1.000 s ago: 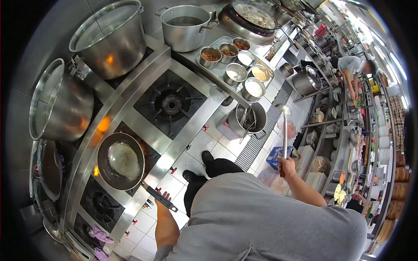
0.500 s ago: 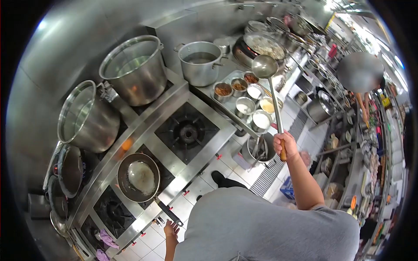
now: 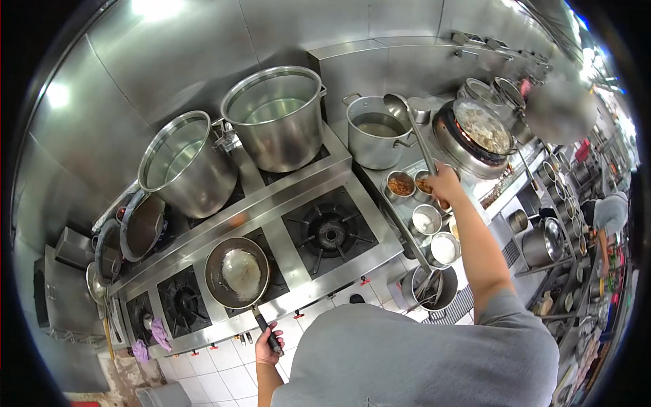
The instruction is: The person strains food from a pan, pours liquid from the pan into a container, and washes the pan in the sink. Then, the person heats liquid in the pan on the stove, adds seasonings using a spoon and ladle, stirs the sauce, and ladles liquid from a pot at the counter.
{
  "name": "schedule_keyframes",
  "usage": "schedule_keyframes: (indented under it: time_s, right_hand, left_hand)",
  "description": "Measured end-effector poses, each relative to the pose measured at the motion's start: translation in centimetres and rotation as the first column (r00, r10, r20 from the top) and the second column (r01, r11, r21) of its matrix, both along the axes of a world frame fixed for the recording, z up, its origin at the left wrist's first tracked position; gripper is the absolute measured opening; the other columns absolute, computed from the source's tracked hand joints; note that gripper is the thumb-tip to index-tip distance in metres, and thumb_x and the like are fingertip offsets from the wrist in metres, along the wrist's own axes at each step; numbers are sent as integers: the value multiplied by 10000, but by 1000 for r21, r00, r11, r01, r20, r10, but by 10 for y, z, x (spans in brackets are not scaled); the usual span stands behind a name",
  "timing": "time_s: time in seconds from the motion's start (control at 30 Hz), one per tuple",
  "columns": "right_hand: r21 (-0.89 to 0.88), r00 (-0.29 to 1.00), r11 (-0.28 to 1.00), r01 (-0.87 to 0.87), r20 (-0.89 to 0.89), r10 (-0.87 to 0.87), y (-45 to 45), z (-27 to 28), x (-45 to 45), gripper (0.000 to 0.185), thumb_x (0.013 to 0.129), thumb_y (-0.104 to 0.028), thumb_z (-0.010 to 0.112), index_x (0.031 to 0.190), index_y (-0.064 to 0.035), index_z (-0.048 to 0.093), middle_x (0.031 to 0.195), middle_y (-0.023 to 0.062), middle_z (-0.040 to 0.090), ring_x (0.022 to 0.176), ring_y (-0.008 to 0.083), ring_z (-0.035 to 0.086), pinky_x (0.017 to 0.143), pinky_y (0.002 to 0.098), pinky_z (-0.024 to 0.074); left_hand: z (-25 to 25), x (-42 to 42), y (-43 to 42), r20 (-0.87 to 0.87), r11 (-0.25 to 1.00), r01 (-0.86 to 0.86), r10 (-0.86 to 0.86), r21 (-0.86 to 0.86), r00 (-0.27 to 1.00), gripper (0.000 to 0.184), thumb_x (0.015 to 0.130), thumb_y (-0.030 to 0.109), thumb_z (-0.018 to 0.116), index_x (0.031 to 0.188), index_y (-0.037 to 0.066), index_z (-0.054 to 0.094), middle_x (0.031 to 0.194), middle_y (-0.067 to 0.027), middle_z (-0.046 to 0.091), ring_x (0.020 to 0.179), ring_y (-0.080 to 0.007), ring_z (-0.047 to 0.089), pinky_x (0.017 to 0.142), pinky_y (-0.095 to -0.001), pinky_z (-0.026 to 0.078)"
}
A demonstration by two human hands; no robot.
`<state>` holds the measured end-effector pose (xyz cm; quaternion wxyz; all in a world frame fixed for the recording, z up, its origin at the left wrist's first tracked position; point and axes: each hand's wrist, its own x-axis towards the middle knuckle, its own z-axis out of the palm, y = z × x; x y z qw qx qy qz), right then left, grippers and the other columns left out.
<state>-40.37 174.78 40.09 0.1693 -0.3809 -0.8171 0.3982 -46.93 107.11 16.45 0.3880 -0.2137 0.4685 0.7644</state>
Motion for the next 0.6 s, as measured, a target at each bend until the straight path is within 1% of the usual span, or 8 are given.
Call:
schedule_keyframes:
  time_s: [0.07, 0.27, 0.33, 0.37, 0.4, 0.47, 0.5, 0.6]
  right_hand:
    - [189, 985, 975, -115, 146, 88, 54, -10, -36, 206, 786, -103, 629, 936, 38, 608, 626, 146, 578, 479, 251, 599, 463, 384, 481]
    - [-627, 997, 779, -36, 31, 71, 115, 2, -126, 94, 854, -71, 604, 817, 3, 560, 625, 112, 563, 492, 204, 593, 424, 347, 486]
    - [-989, 990, -147, -7, 14, -139, 136, -1, -143, 146, 872, -59, 609, 763, -26, 518, 619, 69, 529, 499, 162, 579, 420, 287, 482]
    - [-986, 990, -158, -55, -33, -138, 139, -9, -146, 199, 883, -69, 621, 741, -38, 485, 609, 40, 498, 499, 146, 565, 432, 266, 493]
    - [-985, 991, -162, -54, -33, -128, 140, -11, -144, 199, 883, -69, 621, 741, -38, 485, 609, 40, 498, 499, 146, 565, 432, 266, 493]
    - [-904, 978, 405, -137, -58, 201, 136, -7, -136, 73, 842, -75, 633, 828, -24, 582, 654, 55, 578, 470, 112, 567, 410, 273, 479]
    - [-489, 959, 862, -133, 156, 237, 117, 9, -129, 110, 818, -72, 624, 876, 19, 601, 598, 86, 585, 444, 176, 573, 387, 338, 461]
    - [103, 789, 916, -387, 551, 271, 112, 22, -120, 175, 796, -78, 626, 903, 60, 608, 553, 122, 575, 424, 232, 569, 371, 373, 426]
  left_hand:
    - [3, 4, 5, -10, 997, -44, 44, -57, 999, 380, 972, 316, 594, 1245, 51, 584, 839, -98, 653, 611, -178, 599, 531, -306, 512]
    - [6, 4, 10, -90, 976, -73, 56, -204, 994, 339, 988, 306, 569, 1222, 62, 589, 898, -125, 684, 602, -180, 623, 528, -301, 531]
    - [9, 5, 13, -89, 972, -87, 69, -218, 994, 337, 989, 302, 566, 1226, 64, 588, 911, -132, 689, 609, -184, 629, 537, -303, 537]
    - [11, 6, 14, -87, 968, -92, 73, -234, 994, 335, 990, 299, 564, 1230, 65, 588, 924, -139, 694, 615, -187, 635, 547, -305, 544]
    - [15, 6, 16, -88, 966, -102, 84, -237, 993, 335, 990, 299, 564, 1230, 65, 588, 924, -139, 694, 615, -187, 635, 547, -305, 544]
    - [21, 6, 18, -83, 971, -80, 62, -224, 995, 339, 995, 295, 553, 1236, 59, 585, 933, -149, 696, 611, -182, 631, 539, -296, 544]
    - [21, 6, 20, -80, 969, -64, 46, -238, 996, 354, 988, 305, 573, 1234, 52, 591, 889, -140, 690, 562, -165, 606, 491, -273, 511]
    - [27, 2, 23, -98, 932, 17, -56, -363, 994, 326, 972, 283, 621, 1191, 42, 609, 793, -105, 664, 498, -140, 557, 438, -256, 458]
